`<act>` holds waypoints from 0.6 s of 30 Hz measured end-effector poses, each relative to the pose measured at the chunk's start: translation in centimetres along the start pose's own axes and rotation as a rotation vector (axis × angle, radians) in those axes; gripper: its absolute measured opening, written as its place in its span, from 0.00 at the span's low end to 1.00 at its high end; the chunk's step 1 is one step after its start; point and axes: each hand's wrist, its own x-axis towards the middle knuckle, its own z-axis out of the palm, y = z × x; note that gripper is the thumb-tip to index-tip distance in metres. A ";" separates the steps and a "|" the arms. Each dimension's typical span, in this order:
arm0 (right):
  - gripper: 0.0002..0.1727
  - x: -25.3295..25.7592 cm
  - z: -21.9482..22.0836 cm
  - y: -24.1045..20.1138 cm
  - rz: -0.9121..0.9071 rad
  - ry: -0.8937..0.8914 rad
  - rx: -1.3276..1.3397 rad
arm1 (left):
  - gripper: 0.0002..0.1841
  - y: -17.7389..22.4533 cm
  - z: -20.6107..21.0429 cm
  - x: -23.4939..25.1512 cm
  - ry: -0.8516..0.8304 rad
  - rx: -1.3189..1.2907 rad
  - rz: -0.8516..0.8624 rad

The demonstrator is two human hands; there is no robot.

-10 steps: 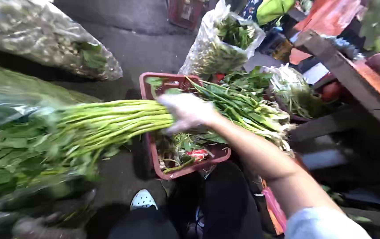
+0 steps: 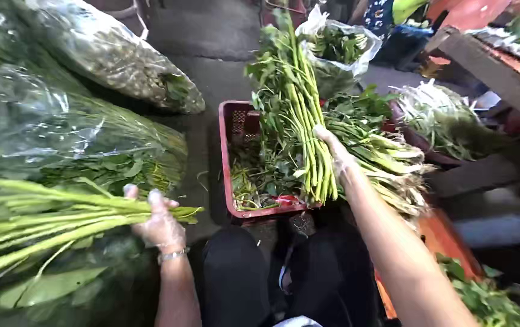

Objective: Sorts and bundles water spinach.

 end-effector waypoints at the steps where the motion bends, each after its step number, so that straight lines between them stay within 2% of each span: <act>1: 0.25 0.1 -0.1 1.3 0.029 -0.012 0.097 | 0.29 0.8 0.3 -0.2 -0.028 -0.002 -0.002; 5: 0.31 0.4 0.5 6.4 0.218 0.035 0.209 | 0.27 3.3 1.6 -0.4 -0.083 0.036 -0.030; 8: 0.30 2.4 2.2 10.8 0.251 0.042 -0.017 | 0.25 4.9 3.0 0.1 -0.182 0.002 -0.034; 10: 0.38 3.2 3.1 12.8 0.334 0.123 -0.226 | 0.24 5.1 4.9 -0.2 -0.318 -0.037 -0.083; 12: 0.50 4.1 4.0 13.8 0.388 0.112 -0.396 | 0.25 4.7 6.9 -0.9 -0.411 -0.043 -0.140; 13: 0.52 4.7 4.3 14.1 0.377 0.094 -0.486 | 0.24 4.4 7.8 -1.4 -0.432 -0.036 -0.166; 16: 0.44 5.0 5.3 13.2 0.293 -0.011 -0.906 | 0.23 3.3 9.0 -3.0 -0.457 -0.003 -0.269; 18: 0.32 5.2 5.7 11.6 0.151 -0.056 -1.177 | 0.23 2.8 9.3 -3.5 -0.476 0.018 -0.324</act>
